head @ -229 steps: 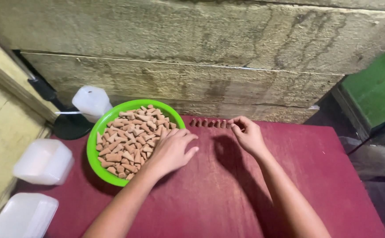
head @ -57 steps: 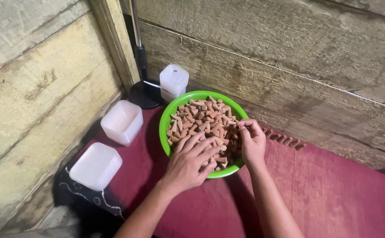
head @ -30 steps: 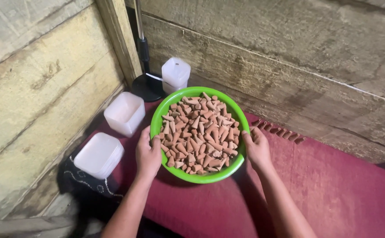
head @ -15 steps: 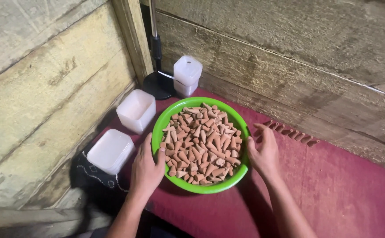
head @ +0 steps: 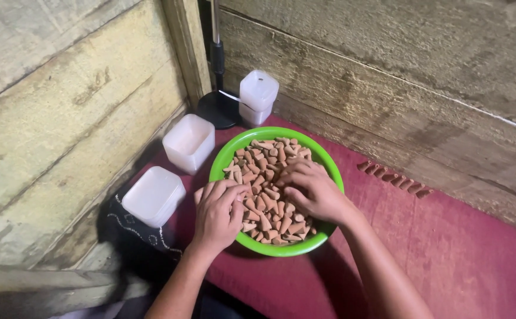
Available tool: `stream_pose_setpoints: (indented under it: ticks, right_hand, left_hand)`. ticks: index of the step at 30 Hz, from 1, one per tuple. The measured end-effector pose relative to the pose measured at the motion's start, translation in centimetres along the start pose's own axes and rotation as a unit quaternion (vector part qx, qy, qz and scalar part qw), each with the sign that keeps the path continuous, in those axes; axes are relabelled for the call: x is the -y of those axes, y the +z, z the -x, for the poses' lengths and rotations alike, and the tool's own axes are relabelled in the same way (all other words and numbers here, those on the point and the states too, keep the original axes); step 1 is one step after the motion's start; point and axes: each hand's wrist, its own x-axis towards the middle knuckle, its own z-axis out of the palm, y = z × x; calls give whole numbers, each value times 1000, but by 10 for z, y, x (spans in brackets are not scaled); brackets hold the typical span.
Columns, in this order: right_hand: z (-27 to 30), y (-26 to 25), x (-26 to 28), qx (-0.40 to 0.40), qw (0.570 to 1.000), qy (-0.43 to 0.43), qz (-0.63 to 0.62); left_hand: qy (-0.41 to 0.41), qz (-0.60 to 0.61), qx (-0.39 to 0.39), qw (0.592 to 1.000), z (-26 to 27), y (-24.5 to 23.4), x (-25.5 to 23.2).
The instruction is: The person picks up incense cones from a green bowl, places several in a row on the work surface, and then places a clear plastic container on the surface.
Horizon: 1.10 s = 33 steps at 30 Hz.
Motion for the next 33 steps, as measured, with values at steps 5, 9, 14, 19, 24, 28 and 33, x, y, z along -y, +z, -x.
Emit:
stream_pose_setpoints:
  ticks: [5,9,14,19,24,28,33]
  right_hand:
    - [18,4,15,-47,994,2,-97]
    - [20,4,33,-65,988,-4,-140]
    - [25,4,30,-130,970,15,-203]
    - [48,19,-3,-305,933,91,-171]
    - [65,41,-32,-369,892,224,-136]
    - [62,37,-25,-347,908,217,-92]
    - [60,35,-28,-339,911,221,-78]
  left_hand:
    - [2,14,11,1000,-9,-6,-8]
    - [10,41,33,999,-19,-6,-10]
    - [49,67,50,995,-48,3,-12]
    - [136,83,100,982,-90,24,-17]
    - [159,-109,88,977,-119,75,47]
    - [134,-139,91,977,-109,77,44]
    - [73,-136,65,986,-111,82,41]
